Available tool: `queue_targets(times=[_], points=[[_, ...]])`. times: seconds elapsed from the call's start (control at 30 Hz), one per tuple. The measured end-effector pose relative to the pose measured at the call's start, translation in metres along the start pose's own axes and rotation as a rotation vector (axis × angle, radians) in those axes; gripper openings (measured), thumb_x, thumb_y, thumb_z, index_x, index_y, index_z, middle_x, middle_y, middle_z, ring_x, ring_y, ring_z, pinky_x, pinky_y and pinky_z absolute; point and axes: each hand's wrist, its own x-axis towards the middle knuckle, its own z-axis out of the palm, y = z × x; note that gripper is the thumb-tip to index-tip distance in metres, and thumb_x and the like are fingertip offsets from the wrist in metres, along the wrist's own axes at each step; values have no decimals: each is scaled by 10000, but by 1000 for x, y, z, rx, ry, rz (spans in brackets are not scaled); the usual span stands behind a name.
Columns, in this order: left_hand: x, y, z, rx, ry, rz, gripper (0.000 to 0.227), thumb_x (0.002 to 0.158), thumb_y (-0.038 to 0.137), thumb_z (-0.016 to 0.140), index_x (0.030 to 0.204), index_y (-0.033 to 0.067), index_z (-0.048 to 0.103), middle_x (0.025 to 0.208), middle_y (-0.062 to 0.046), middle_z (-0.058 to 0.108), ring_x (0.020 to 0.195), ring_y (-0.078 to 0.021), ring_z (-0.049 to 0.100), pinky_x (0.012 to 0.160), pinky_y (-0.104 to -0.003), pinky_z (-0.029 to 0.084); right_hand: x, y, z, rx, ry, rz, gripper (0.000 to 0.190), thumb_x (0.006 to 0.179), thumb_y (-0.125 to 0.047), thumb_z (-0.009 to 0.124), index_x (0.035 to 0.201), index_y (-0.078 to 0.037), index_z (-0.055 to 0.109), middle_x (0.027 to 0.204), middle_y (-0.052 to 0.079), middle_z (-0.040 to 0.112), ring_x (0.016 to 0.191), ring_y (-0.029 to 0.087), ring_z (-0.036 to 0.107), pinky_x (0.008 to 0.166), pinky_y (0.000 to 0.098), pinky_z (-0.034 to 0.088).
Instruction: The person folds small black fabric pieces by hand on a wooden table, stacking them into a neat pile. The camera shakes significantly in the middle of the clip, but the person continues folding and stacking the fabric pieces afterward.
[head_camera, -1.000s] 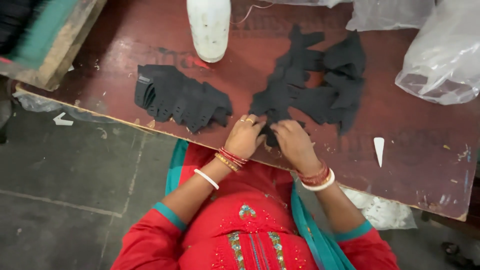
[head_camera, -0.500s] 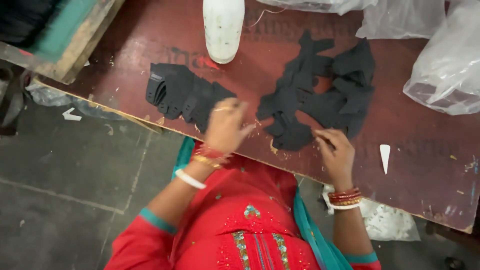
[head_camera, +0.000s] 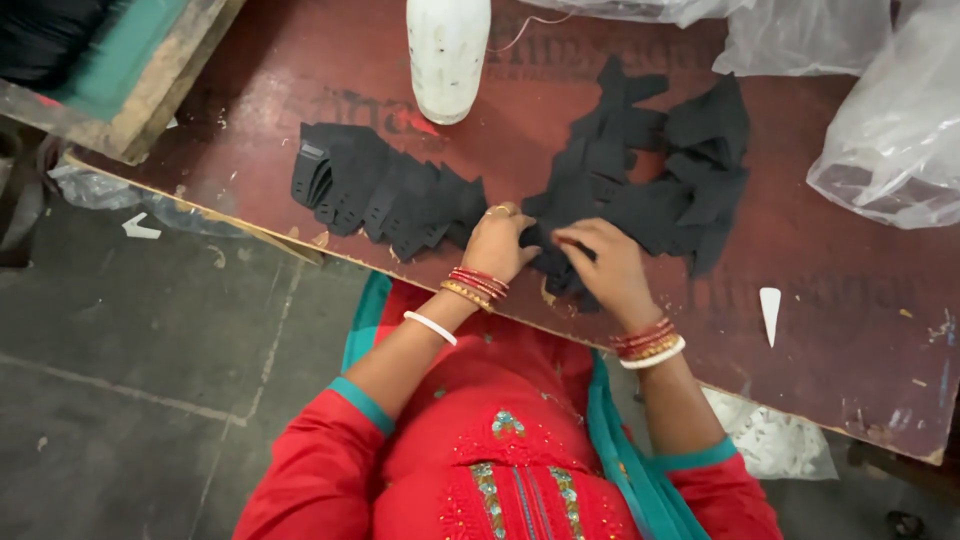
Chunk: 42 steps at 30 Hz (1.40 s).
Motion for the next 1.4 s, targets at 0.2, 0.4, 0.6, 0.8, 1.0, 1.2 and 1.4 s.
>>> queue_targets(times=[0.2, 0.4, 0.6, 0.8, 1.0, 1.2, 1.4], points=[[5, 2, -2, 2, -22, -47, 416, 668, 166, 875, 1046, 33, 762, 1057, -181, 678, 1054, -383, 638, 939, -455, 515, 35, 21, 27, -207, -73, -186, 171, 879, -70, 707, 1046, -40, 728, 1013, 130, 682, 1008, 344, 649, 880, 433, 527], [-1, 2, -2, -33, 22, -1, 420, 683, 153, 858, 1070, 27, 756, 1069, -190, 678, 1067, -389, 635, 944, -452, 512, -7, 12, 14, -231, -103, -176, 172, 871, -67, 711, 1038, -44, 749, 1009, 141, 693, 1000, 348, 662, 887, 427, 537], [-16, 20, -44, 20, 164, 74, 412, 732, 194, 843, 1068, -16, 731, 1084, -192, 670, 1078, -386, 611, 961, -457, 491, -40, 14, -21, -76, 184, 173, 171, 906, -57, 744, 1070, -22, 773, 1073, 113, 761, 952, 227, 738, 803, 320, 577], [-12, -24, -102, 358, 89, -6, 375, 734, 182, 808, 1075, 44, 734, 1111, -141, 691, 1081, -349, 617, 943, -470, 492, -56, 12, -24, 41, 230, 187, 191, 907, 24, 731, 1095, 6, 761, 1065, 117, 765, 969, 200, 728, 872, 307, 561], [-50, -24, -73, 423, 139, -21, 353, 757, 213, 821, 1054, 49, 721, 1108, -173, 659, 1063, -367, 612, 901, -484, 467, -53, 10, -24, 52, 257, 184, 178, 907, 19, 733, 1084, 14, 752, 1058, 123, 752, 954, 201, 730, 856, 296, 572], [-10, 19, -41, 239, 290, 196, 371, 787, 276, 818, 1046, 42, 694, 1104, -179, 653, 1048, -370, 603, 906, -476, 483, -51, 9, -27, 59, 257, 155, 178, 921, 16, 720, 1097, 14, 751, 1071, 121, 751, 974, 205, 736, 857, 297, 571], [10, 12, 25, 255, -36, 143, 245, 816, 243, 795, 920, 32, 725, 1024, -186, 661, 1010, -366, 656, 918, -452, 533, -34, 12, -24, 6, 189, 180, 162, 927, -54, 736, 1085, -37, 772, 1054, 96, 758, 918, 191, 734, 742, 298, 570]])
